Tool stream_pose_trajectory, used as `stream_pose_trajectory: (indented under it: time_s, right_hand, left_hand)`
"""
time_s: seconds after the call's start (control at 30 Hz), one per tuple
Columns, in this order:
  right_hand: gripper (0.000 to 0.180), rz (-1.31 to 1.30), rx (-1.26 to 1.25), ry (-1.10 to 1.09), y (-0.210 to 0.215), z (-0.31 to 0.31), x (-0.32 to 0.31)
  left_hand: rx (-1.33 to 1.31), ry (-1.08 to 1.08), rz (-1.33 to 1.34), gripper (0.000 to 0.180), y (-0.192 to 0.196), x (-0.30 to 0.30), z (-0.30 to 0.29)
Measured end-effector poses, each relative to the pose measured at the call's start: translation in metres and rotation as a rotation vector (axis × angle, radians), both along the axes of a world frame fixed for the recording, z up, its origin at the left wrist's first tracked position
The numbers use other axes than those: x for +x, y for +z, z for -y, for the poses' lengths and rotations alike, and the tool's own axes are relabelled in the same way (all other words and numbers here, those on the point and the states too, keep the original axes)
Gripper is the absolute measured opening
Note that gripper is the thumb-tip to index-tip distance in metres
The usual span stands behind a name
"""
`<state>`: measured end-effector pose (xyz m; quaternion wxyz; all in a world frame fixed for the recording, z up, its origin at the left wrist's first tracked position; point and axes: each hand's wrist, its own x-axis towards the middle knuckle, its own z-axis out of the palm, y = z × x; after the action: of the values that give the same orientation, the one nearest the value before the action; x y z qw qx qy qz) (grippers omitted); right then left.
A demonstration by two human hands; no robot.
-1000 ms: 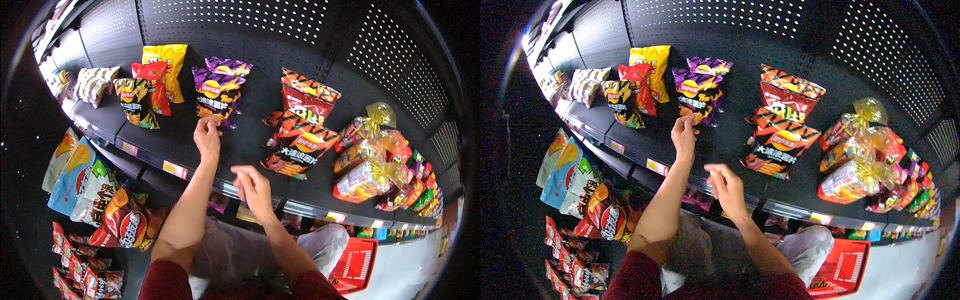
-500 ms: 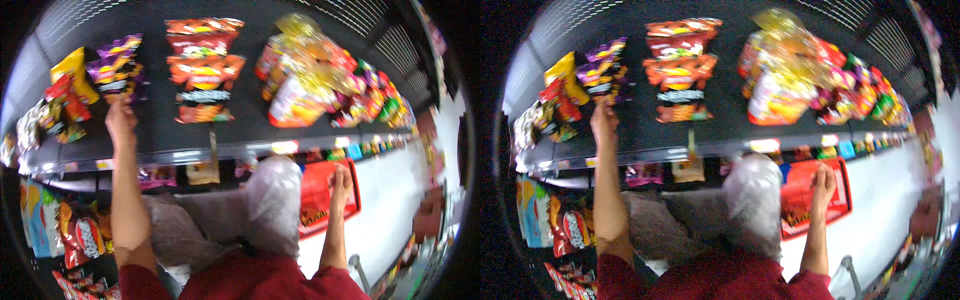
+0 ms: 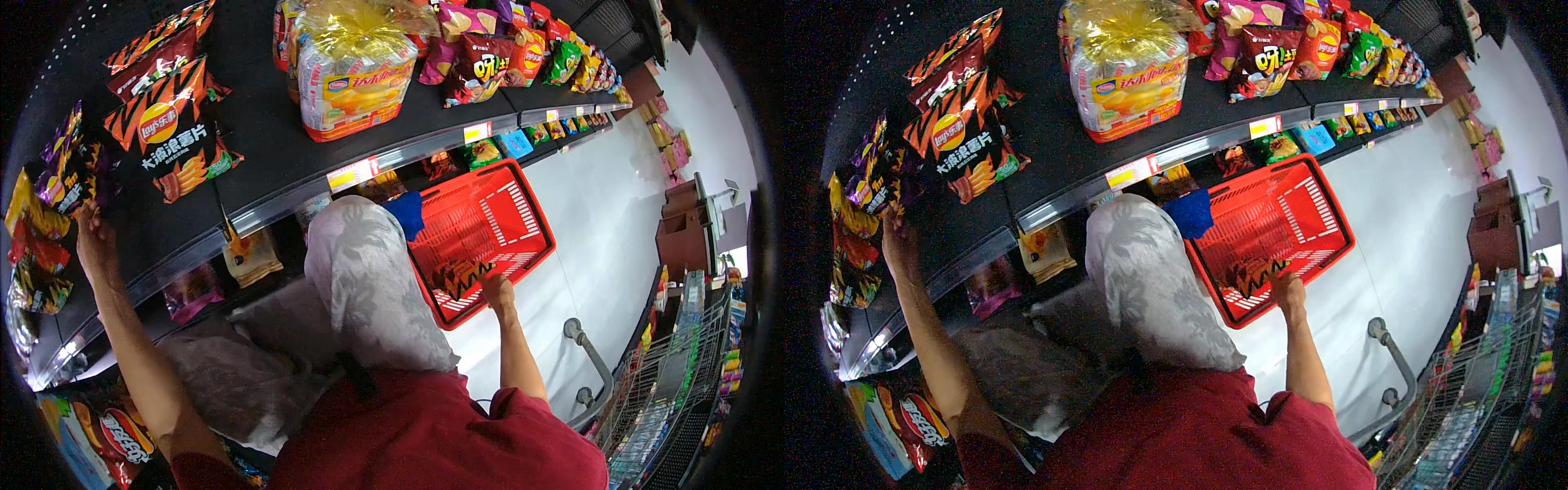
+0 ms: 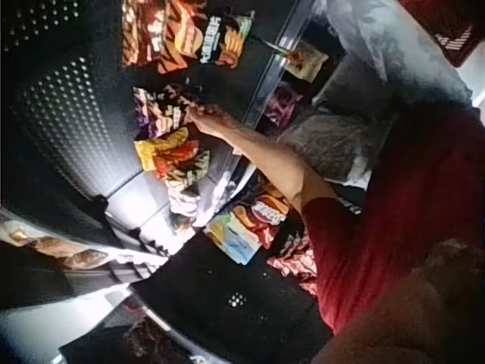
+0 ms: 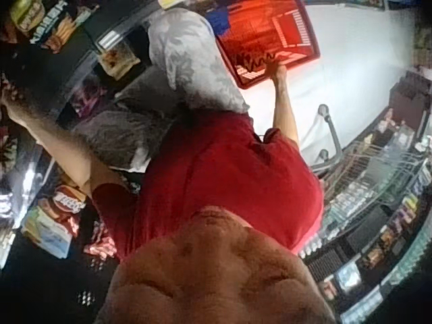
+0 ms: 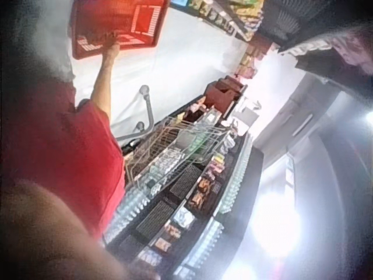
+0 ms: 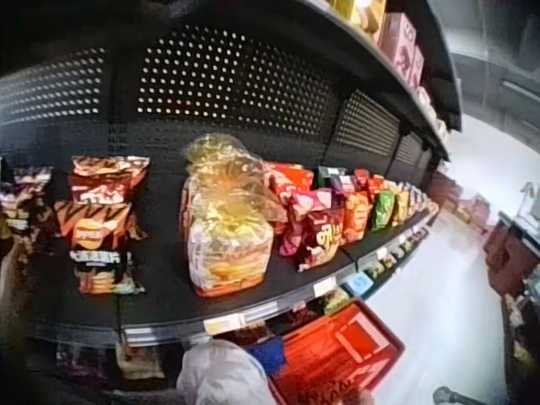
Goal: The person arranges snack bags on a store shelf, taking them from a red basket and placing them in rows. The person also wipes the shelf surface with a blue cloth between restocking actions.
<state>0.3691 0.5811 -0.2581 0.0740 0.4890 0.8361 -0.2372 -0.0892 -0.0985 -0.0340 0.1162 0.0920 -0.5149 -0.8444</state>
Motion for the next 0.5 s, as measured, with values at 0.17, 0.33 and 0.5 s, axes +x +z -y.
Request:
stream_pose_trajectory:
  time_s: [0.17,0.33,0.5]
  right_hand:
    - [0.044,0.248,0.038,0.132,0.022,0.033,-0.032]
    - [0.046,0.081,0.03,0.143,0.005,0.05,-0.035]
    - [0.024,-0.412,-0.094,0.131,-0.01,0.043,-0.031]
  left_hand:
    - [-0.079,0.086,0.018,0.023,0.003,0.008,-0.003]
    - [-0.082,0.014,-0.009,0.025,0.015,0.016,-0.019]
    - [-0.117,0.064,0.008,0.021,0.028,0.027,-0.033]
